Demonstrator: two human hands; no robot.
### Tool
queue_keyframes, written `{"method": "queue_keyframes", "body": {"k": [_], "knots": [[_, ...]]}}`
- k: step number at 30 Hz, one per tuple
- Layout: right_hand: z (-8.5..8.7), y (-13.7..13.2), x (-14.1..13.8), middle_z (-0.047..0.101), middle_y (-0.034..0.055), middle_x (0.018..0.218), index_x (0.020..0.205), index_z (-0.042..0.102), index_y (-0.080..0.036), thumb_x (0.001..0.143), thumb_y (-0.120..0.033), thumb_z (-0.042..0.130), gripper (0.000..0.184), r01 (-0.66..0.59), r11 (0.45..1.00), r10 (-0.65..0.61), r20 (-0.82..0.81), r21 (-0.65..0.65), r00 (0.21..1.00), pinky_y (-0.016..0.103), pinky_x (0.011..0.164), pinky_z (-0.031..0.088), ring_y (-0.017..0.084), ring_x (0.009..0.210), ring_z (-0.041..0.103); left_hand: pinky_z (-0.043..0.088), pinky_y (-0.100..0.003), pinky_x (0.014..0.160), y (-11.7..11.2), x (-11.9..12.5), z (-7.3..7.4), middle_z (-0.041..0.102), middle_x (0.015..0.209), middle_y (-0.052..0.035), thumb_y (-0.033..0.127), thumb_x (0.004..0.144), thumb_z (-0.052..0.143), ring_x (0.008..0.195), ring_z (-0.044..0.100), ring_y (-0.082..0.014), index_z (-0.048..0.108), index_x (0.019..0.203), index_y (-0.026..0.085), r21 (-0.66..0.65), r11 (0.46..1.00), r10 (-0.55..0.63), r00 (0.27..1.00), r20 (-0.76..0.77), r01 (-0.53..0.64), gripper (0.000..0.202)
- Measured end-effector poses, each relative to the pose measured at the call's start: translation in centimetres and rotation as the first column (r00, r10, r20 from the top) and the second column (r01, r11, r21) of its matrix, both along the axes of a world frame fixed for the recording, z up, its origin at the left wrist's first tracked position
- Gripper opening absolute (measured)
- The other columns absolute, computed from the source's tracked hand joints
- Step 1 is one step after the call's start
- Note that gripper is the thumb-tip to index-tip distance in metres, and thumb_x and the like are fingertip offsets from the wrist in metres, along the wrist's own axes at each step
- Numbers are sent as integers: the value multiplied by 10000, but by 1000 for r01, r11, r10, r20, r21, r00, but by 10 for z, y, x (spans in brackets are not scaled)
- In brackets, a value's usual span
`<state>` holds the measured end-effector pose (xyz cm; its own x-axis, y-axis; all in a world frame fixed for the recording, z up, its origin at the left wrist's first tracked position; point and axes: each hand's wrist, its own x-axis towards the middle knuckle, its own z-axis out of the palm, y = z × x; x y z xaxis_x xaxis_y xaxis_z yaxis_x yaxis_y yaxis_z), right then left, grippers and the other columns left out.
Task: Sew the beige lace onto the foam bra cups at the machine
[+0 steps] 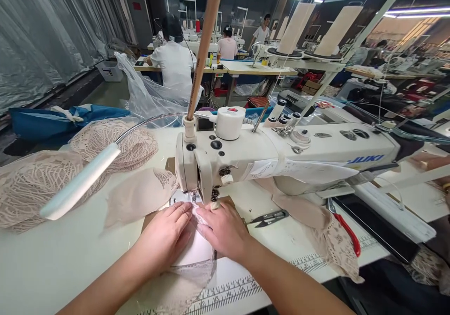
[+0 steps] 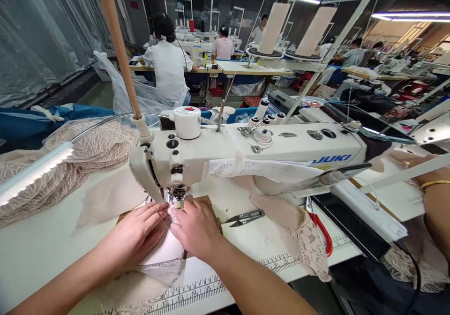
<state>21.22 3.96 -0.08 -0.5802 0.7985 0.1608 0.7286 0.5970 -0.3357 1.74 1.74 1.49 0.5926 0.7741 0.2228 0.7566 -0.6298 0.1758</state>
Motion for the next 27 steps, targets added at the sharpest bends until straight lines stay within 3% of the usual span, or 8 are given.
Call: {"method": "queue_keyframes", "body": {"k": [8, 16, 21, 27], "knots": [[2, 2, -5, 653, 84, 1021, 1142, 641, -214, 883, -295, 554, 285, 17, 1000, -16, 40, -12, 999, 360, 832, 438, 251, 973, 550, 506, -474, 924, 13, -12, -3, 594, 1261, -191, 277, 886, 478, 1126, 564, -323, 540, 1265, 100, -58, 998, -22, 998, -55, 19, 423], [-5, 2, -11, 649, 110, 1003, 1060, 670, -194, 878, -313, 569, 240, 85, 995, -88, 65, 47, 994, 365, 806, 446, 253, 932, 563, 527, -397, 785, 32, -19, 6, 667, 1075, -151, 278, 883, 455, 912, 626, -270, 650, 1006, 145, -154, 982, -121, 989, -89, 107, 265], [-3, 5, -9, 634, 87, 980, 996, 671, -192, 886, -285, 547, 190, 42, 999, -44, 64, 32, 997, 347, 783, 434, 237, 901, 551, 498, -403, 804, 40, -25, 14, 678, 1018, -128, 197, 859, 453, 894, 622, -264, 655, 1013, 156, -111, 976, -198, 975, -99, 187, 257], [-7, 7, -1, 576, 61, 798, 794, 655, -157, 811, -90, 501, 169, 47, 992, -40, -57, 117, 998, 292, 702, 400, 176, 728, 499, 431, -481, 921, 28, -23, 17, 650, 1118, -121, 55, 804, 450, 1019, 561, -285, 631, 1102, 141, 7, 984, -178, 982, -67, 179, 359]]}}
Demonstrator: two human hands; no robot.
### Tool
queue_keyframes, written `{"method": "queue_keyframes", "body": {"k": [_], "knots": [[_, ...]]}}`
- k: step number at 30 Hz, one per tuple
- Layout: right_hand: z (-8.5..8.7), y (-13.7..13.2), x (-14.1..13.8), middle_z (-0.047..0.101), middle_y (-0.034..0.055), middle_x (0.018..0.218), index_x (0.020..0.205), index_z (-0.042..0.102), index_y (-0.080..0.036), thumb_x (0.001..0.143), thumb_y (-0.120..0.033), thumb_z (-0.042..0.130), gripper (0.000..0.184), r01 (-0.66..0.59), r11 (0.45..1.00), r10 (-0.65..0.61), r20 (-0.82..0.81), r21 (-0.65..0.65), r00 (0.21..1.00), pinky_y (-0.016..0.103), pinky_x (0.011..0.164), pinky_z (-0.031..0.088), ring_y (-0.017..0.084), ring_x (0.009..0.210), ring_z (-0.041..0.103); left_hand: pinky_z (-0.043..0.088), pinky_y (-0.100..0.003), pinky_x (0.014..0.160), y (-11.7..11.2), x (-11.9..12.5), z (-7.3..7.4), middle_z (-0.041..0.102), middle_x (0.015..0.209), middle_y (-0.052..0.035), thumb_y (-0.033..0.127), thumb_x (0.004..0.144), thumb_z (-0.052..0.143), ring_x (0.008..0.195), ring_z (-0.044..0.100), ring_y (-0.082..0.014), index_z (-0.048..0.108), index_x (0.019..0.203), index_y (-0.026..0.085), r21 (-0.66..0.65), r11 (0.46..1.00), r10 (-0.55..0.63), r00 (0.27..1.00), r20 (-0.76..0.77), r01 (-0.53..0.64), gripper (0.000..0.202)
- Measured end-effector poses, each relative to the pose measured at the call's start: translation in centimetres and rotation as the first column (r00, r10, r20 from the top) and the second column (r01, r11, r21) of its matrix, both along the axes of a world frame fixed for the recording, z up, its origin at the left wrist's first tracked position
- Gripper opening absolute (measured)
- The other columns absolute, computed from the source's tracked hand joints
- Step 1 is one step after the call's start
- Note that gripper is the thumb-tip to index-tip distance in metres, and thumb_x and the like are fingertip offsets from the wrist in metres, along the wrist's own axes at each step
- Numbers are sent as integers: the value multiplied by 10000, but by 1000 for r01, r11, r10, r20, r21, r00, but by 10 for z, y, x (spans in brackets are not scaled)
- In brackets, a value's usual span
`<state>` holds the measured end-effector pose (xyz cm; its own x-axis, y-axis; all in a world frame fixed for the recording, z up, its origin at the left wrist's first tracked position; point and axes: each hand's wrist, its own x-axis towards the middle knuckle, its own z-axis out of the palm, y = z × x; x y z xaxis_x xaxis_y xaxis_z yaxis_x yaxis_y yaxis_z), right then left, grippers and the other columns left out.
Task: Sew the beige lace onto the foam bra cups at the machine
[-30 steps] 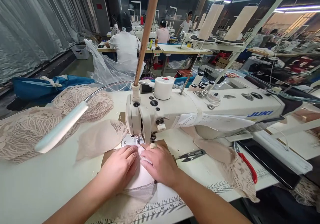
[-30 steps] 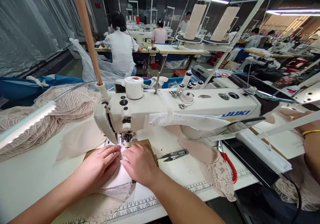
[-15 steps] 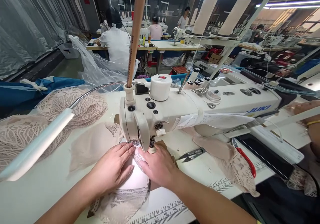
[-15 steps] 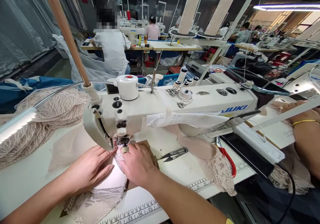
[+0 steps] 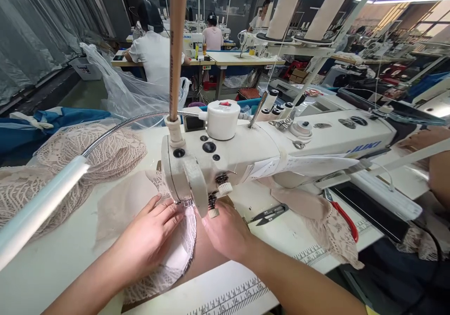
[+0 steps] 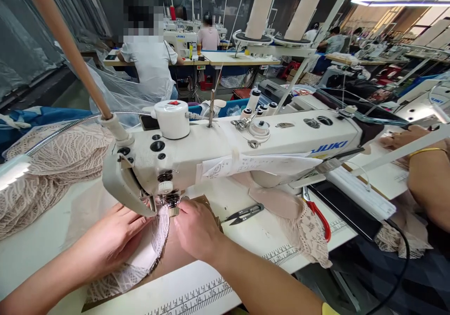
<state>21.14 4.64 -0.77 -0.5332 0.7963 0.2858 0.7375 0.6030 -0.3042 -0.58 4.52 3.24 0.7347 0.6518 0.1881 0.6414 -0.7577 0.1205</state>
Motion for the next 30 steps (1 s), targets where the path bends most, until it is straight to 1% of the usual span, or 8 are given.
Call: {"method": "queue_keyframes", "body": {"k": [4, 8, 12, 18, 22, 25, 28, 30], "knots": [[0, -3, 0, 600, 69, 866, 918, 671, -193, 829, -96, 472, 239, -44, 999, 45, -34, 28, 998, 304, 742, 392, 200, 803, 501, 420, -498, 930, -10, 7, -11, 640, 1045, -131, 122, 870, 477, 979, 555, -272, 616, 1107, 125, -3, 1000, 16, 997, 72, -15, 275], [2, -6, -1, 618, 70, 902, 1017, 664, -224, 861, -129, 447, 283, -77, 996, 78, 30, -38, 997, 317, 744, 382, 218, 856, 496, 428, -503, 904, -12, 8, -19, 626, 1036, -147, 139, 888, 487, 969, 554, -274, 605, 1099, 114, -2, 1000, 5, 994, 107, -4, 243], [4, -6, 1, 616, 77, 863, 1014, 670, -217, 848, -134, 454, 286, -84, 994, 89, 66, -70, 994, 317, 720, 372, 223, 858, 494, 449, -472, 865, -12, 7, -19, 621, 1035, -145, 147, 894, 490, 949, 556, -267, 590, 1100, 119, -22, 1000, 8, 992, 127, -5, 231], [6, -5, 0, 636, 67, 952, 1054, 655, -237, 839, -124, 455, 314, -80, 996, 83, 69, -48, 994, 325, 731, 377, 227, 880, 503, 471, -419, 813, -10, 5, -16, 615, 991, -133, 188, 905, 480, 897, 558, -254, 591, 1049, 136, -26, 999, 23, 992, 126, -20, 189], [8, -1, -4, 630, 72, 921, 989, 658, -219, 797, -107, 501, 272, -60, 998, 62, 97, -22, 993, 322, 742, 392, 226, 867, 521, 457, -449, 843, -3, 3, -17, 606, 868, -97, 173, 910, 455, 785, 535, -223, 611, 984, 135, 12, 999, 33, 989, 142, -35, 177], [7, 2, -6, 625, 68, 868, 1009, 652, -215, 783, -85, 515, 295, -35, 999, 34, 88, 6, 996, 316, 711, 402, 223, 824, 533, 446, -486, 861, 0, 3, -19, 595, 809, -85, 159, 905, 446, 748, 521, -222, 632, 937, 137, 50, 997, 45, 990, 135, -52, 190], [4, 4, -7, 632, 62, 866, 1021, 642, -198, 792, -69, 514, 293, -10, 1000, 10, 36, -10, 999, 308, 711, 419, 216, 810, 545, 442, -497, 874, 0, 4, -20, 611, 865, -104, 133, 893, 443, 810, 541, -242, 633, 1041, 137, 59, 998, 19, 993, 120, -26, 240], [1, 4, -6, 639, 59, 898, 995, 641, -183, 806, -60, 502, 264, 2, 1000, -2, -19, -26, 1000, 304, 755, 430, 208, 840, 555, 440, -495, 886, -2, 5, -21, 619, 923, -120, 115, 888, 445, 854, 550, -249, 611, 1121, 135, 41, 999, -12, 993, 119, 7, 287]]}}
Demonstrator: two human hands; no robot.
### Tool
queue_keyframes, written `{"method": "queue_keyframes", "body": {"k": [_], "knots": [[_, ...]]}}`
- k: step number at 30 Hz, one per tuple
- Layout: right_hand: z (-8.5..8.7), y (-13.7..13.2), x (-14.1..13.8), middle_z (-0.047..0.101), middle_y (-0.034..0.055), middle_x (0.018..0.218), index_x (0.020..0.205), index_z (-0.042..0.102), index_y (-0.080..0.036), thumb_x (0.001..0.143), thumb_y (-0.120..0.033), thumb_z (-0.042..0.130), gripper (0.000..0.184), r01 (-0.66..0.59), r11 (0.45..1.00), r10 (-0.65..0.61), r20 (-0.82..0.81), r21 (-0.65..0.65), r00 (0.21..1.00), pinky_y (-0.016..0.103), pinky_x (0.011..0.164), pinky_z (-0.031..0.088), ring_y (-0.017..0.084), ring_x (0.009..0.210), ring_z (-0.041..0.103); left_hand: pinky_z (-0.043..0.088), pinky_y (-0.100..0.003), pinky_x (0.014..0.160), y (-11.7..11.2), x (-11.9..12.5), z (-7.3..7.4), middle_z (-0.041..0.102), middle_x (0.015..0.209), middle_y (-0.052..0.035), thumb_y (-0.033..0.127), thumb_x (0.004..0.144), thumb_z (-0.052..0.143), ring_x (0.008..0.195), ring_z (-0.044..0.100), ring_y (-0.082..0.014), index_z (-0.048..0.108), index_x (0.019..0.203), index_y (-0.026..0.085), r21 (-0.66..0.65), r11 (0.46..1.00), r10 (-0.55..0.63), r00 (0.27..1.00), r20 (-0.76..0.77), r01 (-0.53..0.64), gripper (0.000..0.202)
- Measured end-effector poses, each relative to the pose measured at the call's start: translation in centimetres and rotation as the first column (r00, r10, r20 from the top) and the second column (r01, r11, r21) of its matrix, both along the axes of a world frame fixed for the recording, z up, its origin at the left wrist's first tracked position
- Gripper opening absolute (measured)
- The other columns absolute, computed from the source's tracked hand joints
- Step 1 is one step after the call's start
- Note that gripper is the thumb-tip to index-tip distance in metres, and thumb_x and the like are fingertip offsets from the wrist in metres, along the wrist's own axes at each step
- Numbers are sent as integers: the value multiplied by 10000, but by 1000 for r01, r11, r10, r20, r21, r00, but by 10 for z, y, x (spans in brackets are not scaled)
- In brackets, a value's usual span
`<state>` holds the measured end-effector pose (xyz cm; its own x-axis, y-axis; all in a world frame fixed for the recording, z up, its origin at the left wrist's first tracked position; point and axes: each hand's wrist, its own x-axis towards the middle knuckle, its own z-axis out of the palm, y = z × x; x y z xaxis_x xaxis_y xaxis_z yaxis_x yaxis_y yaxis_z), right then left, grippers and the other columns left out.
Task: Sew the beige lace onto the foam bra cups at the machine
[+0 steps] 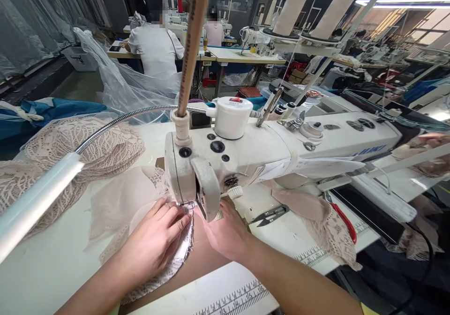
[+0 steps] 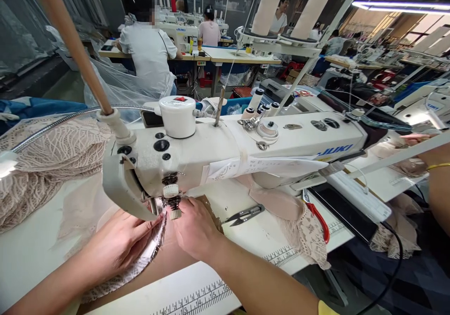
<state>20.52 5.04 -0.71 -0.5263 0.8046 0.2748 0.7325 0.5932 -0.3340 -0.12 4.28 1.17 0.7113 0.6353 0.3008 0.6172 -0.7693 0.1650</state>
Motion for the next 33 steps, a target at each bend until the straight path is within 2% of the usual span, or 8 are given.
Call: {"method": "queue_keyframes", "body": {"k": [3, 7, 12, 18, 21, 27, 33], "knots": [[-1, -1, 1, 641, 55, 943, 997, 637, -188, 843, -81, 486, 241, -10, 1000, 10, -31, 17, 999, 316, 801, 430, 210, 888, 558, 429, -502, 916, -2, 1, -1, 629, 983, -131, 101, 886, 447, 877, 557, -245, 596, 1166, 136, -28, 999, -30, 999, 19, 31, 320], [6, -3, 1, 632, 66, 994, 1065, 626, -208, 856, -118, 480, 270, -78, 997, 78, 56, -6, 995, 346, 791, 437, 234, 925, 554, 415, -502, 950, -2, -1, -3, 639, 1096, -135, 90, 884, 454, 977, 556, -268, 597, 1163, 134, -31, 998, -49, 998, 50, 50, 318], [10, -4, -2, 637, 93, 992, 1017, 638, -186, 847, -96, 476, 251, -79, 997, 80, 99, -11, 992, 349, 828, 448, 239, 952, 560, 452, -479, 906, -1, -3, -4, 642, 1147, -139, 119, 900, 455, 999, 557, -278, 572, 1186, 117, -41, 998, -53, 998, 35, 54, 309], [7, -2, -5, 646, 117, 1005, 1060, 634, -168, 878, -99, 455, 264, -44, 999, 41, 119, 23, 992, 354, 831, 463, 240, 937, 574, 481, -462, 843, 1, -1, -2, 644, 1100, -135, 129, 912, 422, 953, 570, -267, 620, 1062, 156, -94, 996, 4, 1000, 16, -2, 251], [8, -2, -6, 652, 119, 1012, 1086, 630, -169, 884, -97, 449, 281, -47, 999, 44, 117, 21, 992, 358, 837, 468, 244, 953, 578, 481, -450, 821, 0, 0, -5, 643, 1071, -133, 108, 903, 424, 928, 568, -259, 624, 1016, 158, -82, 997, 18, 1000, 0, -18, 235], [10, -2, -8, 657, 125, 1016, 1069, 641, -167, 879, -90, 449, 281, -31, 999, 28, 103, 28, 994, 359, 830, 471, 244, 944, 582, 477, -416, 784, 2, 0, -9, 649, 1018, -125, 53, 869, 425, 891, 567, -246, 618, 977, 150, -73, 997, 11, 1000, -2, -12, 241], [6, -3, -4, 643, 118, 1062, 1106, 629, -162, 881, -91, 442, 301, -53, 998, 50, 81, 31, 995, 342, 802, 469, 239, 952, 567, 474, -392, 772, 7, -2, -9, 655, 1026, -120, 71, 897, 421, 906, 560, -240, 611, 1000, 152, -54, 998, -11, 1000, 26, 13, 231]]}}
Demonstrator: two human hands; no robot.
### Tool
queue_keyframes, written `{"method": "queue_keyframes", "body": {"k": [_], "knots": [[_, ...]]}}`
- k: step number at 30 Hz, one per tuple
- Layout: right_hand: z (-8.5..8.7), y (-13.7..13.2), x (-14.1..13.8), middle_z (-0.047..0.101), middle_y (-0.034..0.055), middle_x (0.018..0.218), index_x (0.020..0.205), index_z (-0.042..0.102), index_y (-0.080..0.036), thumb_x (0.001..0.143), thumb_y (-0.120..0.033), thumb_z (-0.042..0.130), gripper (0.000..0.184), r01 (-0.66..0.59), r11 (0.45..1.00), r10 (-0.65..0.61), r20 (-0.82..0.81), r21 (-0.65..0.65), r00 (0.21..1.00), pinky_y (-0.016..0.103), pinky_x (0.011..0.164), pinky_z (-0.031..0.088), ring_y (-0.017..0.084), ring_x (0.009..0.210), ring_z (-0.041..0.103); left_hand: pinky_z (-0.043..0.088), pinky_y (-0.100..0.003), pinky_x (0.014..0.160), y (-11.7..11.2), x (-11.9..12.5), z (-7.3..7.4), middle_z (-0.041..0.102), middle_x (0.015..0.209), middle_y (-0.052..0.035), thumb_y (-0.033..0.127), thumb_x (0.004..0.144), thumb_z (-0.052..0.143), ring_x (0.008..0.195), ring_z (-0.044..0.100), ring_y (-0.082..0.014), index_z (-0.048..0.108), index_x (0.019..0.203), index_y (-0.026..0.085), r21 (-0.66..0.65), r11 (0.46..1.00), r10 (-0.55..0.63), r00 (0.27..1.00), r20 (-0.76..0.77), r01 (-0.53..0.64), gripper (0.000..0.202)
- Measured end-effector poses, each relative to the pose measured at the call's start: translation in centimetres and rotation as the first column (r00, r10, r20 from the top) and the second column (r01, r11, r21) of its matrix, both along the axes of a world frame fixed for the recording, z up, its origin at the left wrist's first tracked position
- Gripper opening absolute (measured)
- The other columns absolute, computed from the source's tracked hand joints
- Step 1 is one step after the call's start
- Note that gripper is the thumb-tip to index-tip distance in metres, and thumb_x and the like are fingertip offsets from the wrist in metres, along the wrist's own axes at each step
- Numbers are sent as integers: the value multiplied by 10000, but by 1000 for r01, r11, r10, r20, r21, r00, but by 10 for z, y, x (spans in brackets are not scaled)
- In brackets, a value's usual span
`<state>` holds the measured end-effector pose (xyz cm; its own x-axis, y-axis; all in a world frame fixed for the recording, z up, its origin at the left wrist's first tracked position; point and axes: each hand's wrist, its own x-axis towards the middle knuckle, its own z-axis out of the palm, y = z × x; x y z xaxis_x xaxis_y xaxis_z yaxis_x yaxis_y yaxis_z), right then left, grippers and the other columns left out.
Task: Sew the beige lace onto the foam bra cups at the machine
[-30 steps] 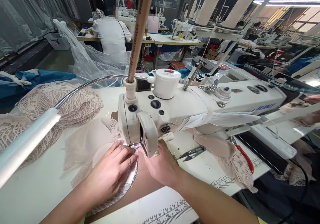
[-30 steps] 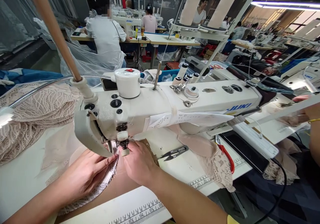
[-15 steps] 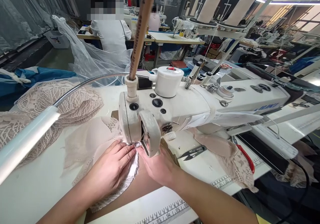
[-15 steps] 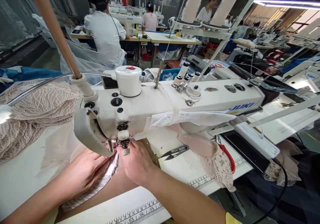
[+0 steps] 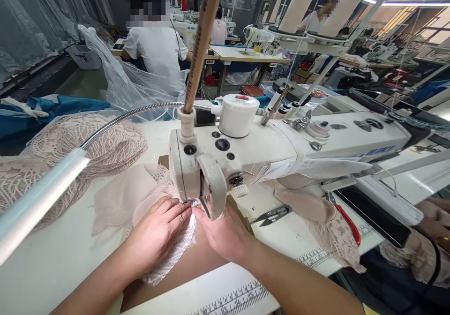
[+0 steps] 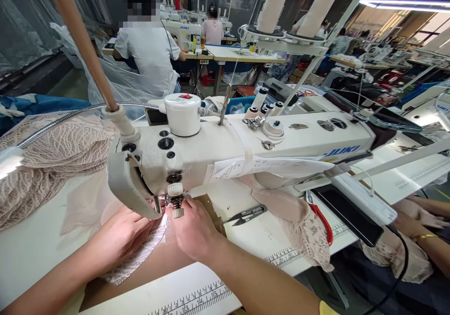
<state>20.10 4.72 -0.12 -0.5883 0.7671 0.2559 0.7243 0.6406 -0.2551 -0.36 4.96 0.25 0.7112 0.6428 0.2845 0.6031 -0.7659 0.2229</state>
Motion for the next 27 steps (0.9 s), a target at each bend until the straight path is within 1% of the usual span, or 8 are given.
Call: {"method": "queue_keyframes", "body": {"k": [3, 6, 10, 15, 18, 20, 23, 27], "knots": [[1, 0, 2, 638, 110, 1071, 1122, 621, -166, 880, -90, 436, 315, -16, 1000, 16, -8, -2, 1000, 342, 812, 456, 240, 972, 557, 477, -375, 767, 2, 0, 0, 654, 1036, -110, 74, 903, 413, 924, 555, -235, 612, 1037, 163, -36, 999, 10, 1000, 20, -10, 256], [4, 1, 2, 644, 94, 991, 1103, 626, -174, 843, -69, 457, 327, -23, 999, 23, 3, -33, 1000, 333, 793, 445, 233, 936, 556, 479, -370, 755, 3, 0, 1, 657, 1011, -112, 90, 904, 420, 917, 550, -237, 618, 1060, 161, -55, 998, 42, 999, 23, -41, 262], [5, 2, 0, 628, 76, 906, 1051, 642, -171, 832, -56, 451, 313, -19, 997, 21, 17, -74, 1000, 314, 742, 434, 212, 855, 550, 475, -384, 740, 2, -1, 1, 668, 956, -111, 138, 923, 428, 852, 560, -235, 656, 952, 161, -17, 997, 76, 997, -2, -76, 231], [6, 3, -2, 633, 88, 939, 1127, 627, -174, 844, -72, 462, 343, -2, 997, 1, -8, -75, 1000, 309, 752, 446, 213, 873, 561, 472, -385, 754, 4, -4, -3, 677, 935, -96, 178, 938, 430, 856, 574, -237, 674, 930, 182, 20, 992, 127, 992, -19, -126, 243], [4, 3, -1, 641, 102, 1000, 1168, 608, -174, 848, -83, 467, 361, 5, 998, -6, -22, -57, 1000, 318, 794, 459, 221, 915, 572, 474, -404, 780, 6, -6, -5, 674, 981, -108, 180, 937, 433, 911, 567, -255, 672, 939, 181, 42, 989, 142, 989, -41, -141, 240], [2, 3, 1, 641, 102, 1048, 1172, 606, -185, 853, -80, 458, 368, 2, 1000, -3, -34, -31, 999, 325, 827, 458, 228, 964, 570, 475, -414, 785, 5, -7, -4, 665, 1028, -119, 180, 933, 444, 940, 561, -268, 668, 980, 179, 45, 988, 150, 987, -57, -148, 229], [-1, 3, 5, 641, 93, 1076, 1170, 609, -192, 865, -69, 430, 374, -6, 1000, 6, -42, -11, 999, 325, 837, 452, 228, 984, 567, 472, -435, 808, 2, -7, 0, 642, 1093, -136, 180, 927, 457, 972, 552, -282, 652, 1053, 170, 41, 992, 122, 990, -71, -120, 233], [-1, 2, 5, 649, 83, 1025, 1110, 634, -196, 862, -66, 434, 344, -5, 999, 3, -32, -44, 999, 323, 834, 443, 222, 965, 570, 470, -432, 838, -4, -5, 8, 634, 1122, -132, 194, 923, 458, 1009, 549, -277, 634, 1106, 171, 15, 1000, 27, 998, -54, -26, 255]]}}
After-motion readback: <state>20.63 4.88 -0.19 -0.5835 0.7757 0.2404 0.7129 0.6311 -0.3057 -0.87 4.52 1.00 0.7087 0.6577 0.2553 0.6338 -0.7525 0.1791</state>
